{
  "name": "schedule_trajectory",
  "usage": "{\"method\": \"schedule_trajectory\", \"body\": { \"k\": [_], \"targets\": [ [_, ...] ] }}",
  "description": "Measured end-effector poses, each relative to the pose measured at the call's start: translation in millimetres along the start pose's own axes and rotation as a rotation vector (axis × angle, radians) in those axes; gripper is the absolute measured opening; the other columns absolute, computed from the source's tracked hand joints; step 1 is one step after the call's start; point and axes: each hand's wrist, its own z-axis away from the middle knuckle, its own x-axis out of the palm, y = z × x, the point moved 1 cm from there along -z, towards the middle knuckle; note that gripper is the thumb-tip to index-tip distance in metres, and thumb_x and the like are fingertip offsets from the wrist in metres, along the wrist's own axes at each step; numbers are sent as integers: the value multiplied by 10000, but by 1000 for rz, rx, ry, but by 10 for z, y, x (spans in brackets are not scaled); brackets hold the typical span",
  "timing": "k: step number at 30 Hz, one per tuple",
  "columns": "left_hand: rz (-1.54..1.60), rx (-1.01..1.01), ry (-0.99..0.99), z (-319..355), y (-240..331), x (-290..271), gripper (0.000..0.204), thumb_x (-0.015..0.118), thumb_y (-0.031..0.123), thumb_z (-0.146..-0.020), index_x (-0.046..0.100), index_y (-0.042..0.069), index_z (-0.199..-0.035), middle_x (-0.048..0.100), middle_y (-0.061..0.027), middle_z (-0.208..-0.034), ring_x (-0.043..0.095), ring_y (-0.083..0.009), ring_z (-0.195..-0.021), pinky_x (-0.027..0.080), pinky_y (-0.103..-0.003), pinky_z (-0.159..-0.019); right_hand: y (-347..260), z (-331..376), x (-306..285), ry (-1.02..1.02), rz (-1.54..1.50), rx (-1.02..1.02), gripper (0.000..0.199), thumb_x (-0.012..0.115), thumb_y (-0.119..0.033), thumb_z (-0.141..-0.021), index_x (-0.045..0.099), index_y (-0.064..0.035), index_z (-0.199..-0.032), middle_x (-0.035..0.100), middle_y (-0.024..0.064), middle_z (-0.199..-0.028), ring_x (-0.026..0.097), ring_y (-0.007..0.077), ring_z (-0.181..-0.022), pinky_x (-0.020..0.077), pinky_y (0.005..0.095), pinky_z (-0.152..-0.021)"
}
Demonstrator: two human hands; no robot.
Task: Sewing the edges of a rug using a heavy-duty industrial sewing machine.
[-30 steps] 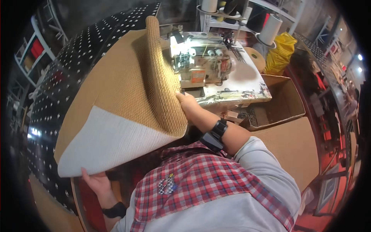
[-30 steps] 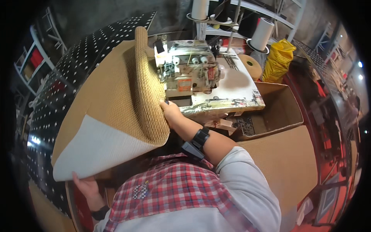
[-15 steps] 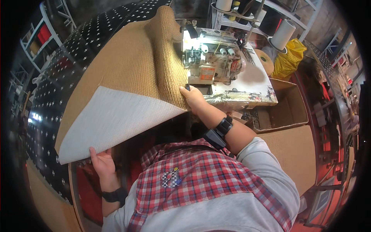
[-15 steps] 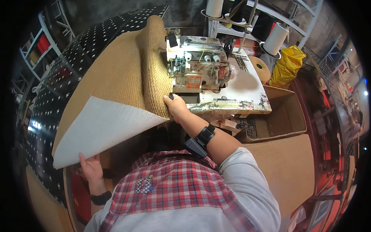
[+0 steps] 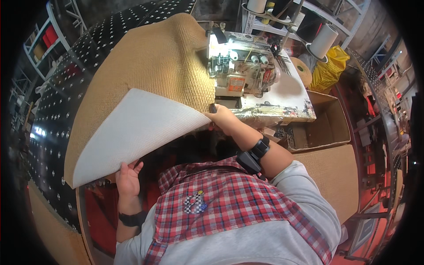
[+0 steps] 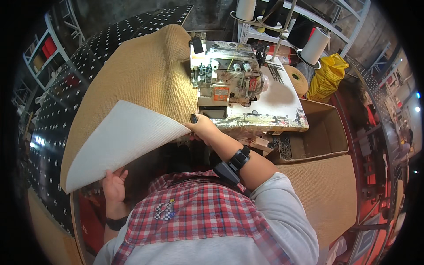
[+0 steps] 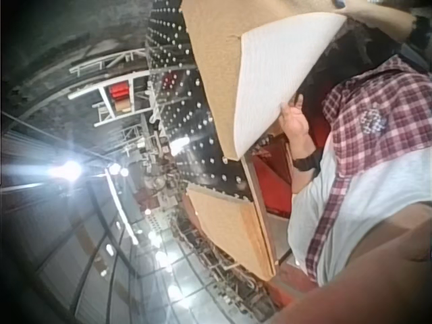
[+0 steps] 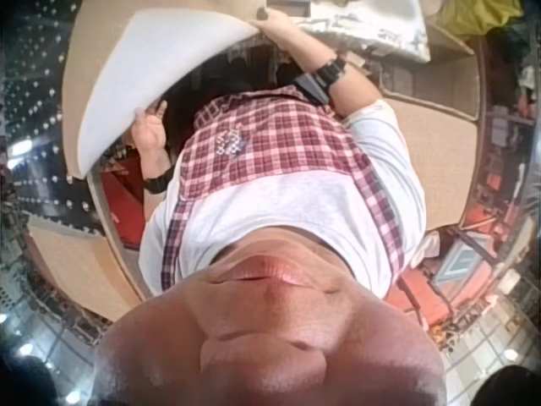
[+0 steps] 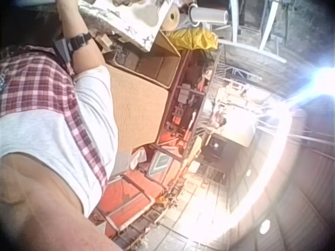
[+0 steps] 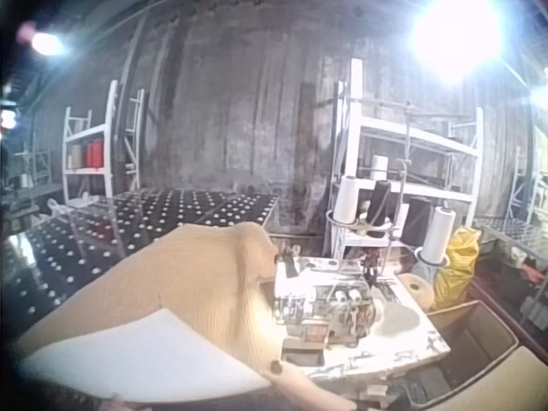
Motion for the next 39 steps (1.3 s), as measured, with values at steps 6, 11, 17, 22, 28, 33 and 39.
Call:
{"method": "schedule_trajectory", "body": {
  "k": [6,11,17,22,28,33,39],
  "targets": [
    [245,44,226,37,194,-44,665,467,534,-790,279,139,-1291,346,-71,-1295,389,-261,-1144,387,-452,-871,79,184,3,-100,-33,24,244,597,-195,-765,512,-13,-903,550,44,-688,492,99,-479,359,218,-391],
    [338,123,454,34,517,-16,737,445,601,-765,243,157,-1318,309,-63,-1333,309,-265,-1209,309,-463,-943,124,186,-56,-53,-106,37,276,591,-194,-756,498,-16,-944,528,29,-667,473,96,-473,365,223,-412],
    [281,188,385,-326,335,7,695,428,551,-806,224,139,-1326,286,-65,-1344,288,-243,-1223,264,-430,-985,282,198,-14,-168,-129,35,237,576,-179,-776,508,-20,-937,539,22,-714,478,89,-498,372,216,-427],
    [212,137,349,-566,265,-219,685,426,544,-812,248,119,-1319,287,-70,-1342,299,-248,-1207,269,-411,-977,320,276,125,-198,-179,45,328,546,-101,-807,447,30,-1091,557,80,-941,554,147,-767,452,250,-665],
    [260,67,400,-487,531,137,621,342,504,-852,258,96,-1313,312,-89,-1328,328,-282,-1192,291,-422,-968,323,335,153,-105,-224,17,233,519,-222,-837,509,-24,-960,539,27,-731,473,82,-535,369,223,-431],
    [238,9,416,-786,441,-65,540,371,405,-870,306,64,-1284,359,-100,-1296,368,-284,-1166,328,-426,-946,370,265,128,-65,-104,20,231,488,-237,-858,515,-21,-937,524,18,-700,451,78,-513,359,228,-428],
    [249,-86,325,-1203,492,-40,440,386,239,-871,346,-3,-1236,423,-133,-1234,426,-285,-1119,372,-428,-917,245,360,92,-128,-175,76,219,485,-248,-863,518,-35,-901,481,-6,-613,382,70,-428,322,220,-387]
  ]
}}
